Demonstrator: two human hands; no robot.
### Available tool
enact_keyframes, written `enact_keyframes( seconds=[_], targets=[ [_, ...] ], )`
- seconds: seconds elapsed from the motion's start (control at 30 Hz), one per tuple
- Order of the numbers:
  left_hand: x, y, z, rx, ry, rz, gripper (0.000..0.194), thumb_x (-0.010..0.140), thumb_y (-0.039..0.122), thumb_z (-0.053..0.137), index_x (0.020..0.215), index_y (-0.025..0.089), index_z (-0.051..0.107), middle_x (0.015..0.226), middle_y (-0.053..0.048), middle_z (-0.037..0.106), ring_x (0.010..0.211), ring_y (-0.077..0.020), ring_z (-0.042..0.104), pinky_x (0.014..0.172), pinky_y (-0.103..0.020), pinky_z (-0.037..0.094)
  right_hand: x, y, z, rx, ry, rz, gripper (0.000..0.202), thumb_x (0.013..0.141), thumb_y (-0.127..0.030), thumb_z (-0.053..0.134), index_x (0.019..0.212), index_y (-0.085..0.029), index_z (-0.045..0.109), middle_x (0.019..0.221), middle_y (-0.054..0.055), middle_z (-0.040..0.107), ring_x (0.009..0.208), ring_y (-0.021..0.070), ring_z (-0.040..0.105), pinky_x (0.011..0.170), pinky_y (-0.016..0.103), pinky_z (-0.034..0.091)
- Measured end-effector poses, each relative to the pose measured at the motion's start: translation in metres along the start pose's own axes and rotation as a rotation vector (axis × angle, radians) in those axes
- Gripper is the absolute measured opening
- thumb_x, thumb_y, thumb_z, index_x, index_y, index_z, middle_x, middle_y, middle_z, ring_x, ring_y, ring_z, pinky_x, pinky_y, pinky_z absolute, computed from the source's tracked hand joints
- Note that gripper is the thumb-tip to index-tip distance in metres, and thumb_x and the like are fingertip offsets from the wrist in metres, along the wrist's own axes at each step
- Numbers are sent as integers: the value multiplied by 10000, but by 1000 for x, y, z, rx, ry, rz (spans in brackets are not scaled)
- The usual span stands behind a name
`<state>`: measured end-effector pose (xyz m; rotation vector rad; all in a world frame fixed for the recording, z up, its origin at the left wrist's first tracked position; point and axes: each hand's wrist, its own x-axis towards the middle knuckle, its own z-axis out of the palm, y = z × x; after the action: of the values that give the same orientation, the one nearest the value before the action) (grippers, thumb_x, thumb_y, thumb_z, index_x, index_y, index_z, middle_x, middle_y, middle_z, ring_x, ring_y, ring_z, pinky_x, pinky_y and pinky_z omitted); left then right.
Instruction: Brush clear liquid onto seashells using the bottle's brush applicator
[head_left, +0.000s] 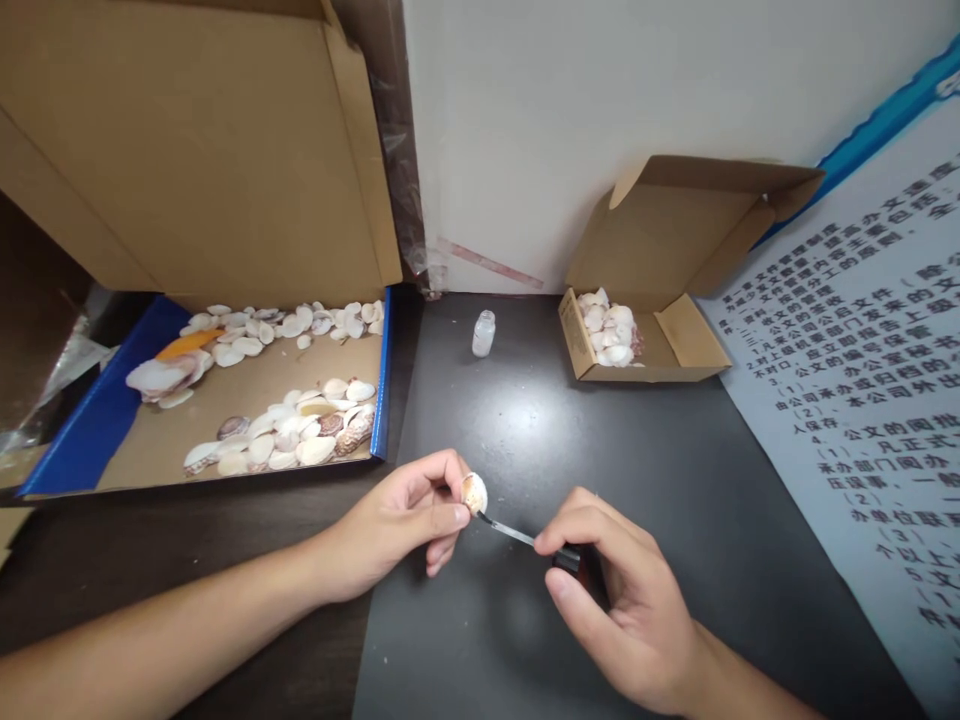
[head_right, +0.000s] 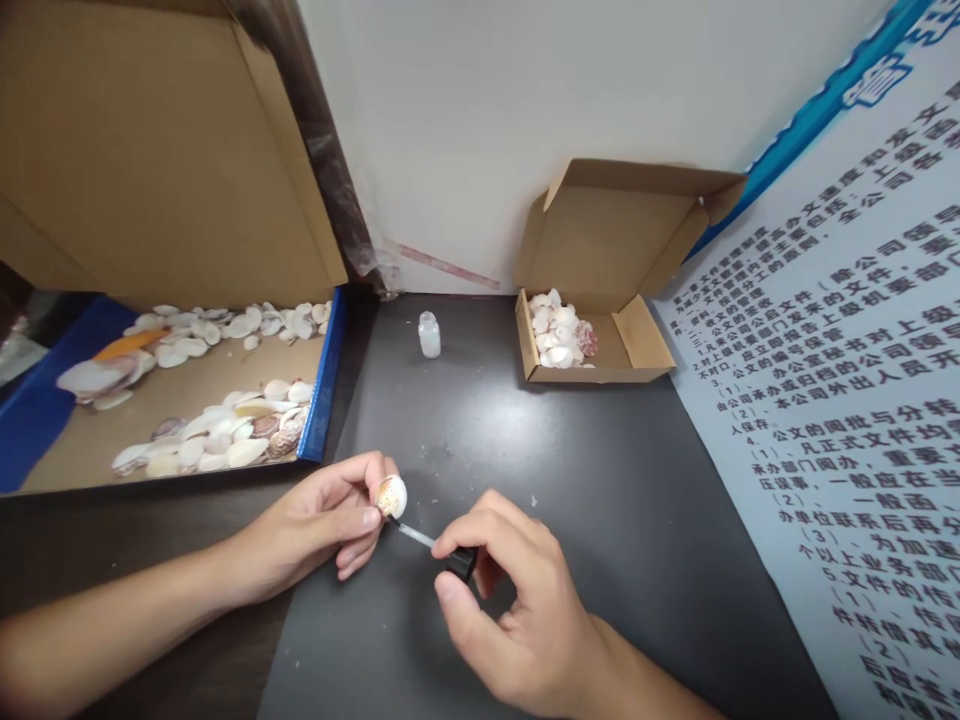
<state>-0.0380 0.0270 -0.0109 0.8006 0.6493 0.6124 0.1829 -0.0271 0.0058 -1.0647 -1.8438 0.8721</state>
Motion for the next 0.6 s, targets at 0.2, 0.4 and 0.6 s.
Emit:
enact_keyframes(
  seconds=[0.2, 0.4, 0.6],
  targets=[
    [0, 0, 0, -6, -12, 5, 252, 840, 274, 697, 792, 171, 472, 791, 41, 519, 465, -22, 467, 447, -188, 413, 3, -2, 2, -95, 20, 35, 156, 816, -96, 582, 913, -217, 579, 703, -17, 528, 553, 122, 490, 506, 242, 407],
    [0, 1, 1, -8, -3, 21, 253, 835, 267, 705, 782, 162, 482, 784, 44, 515, 462, -17, 461, 444, -181, 414, 1, 0, 2, -31, -8, -7, 166, 833, -116, 577, 958, -224, 572, 728, -9, 557, 585, 127, 513, 531, 241, 424],
    [0, 1, 1, -8, 10, 2, 253, 825, 272, 713, 783, 163, 488, 789, 38, 524, 462, -20, 465, 445, -185, 414, 4, -1, 3, -130, 38, 63, 121, 819, -101, 576, 862, -213, 564, 686, -24, 505, 534, 114, 470, 487, 234, 396]
  ],
)
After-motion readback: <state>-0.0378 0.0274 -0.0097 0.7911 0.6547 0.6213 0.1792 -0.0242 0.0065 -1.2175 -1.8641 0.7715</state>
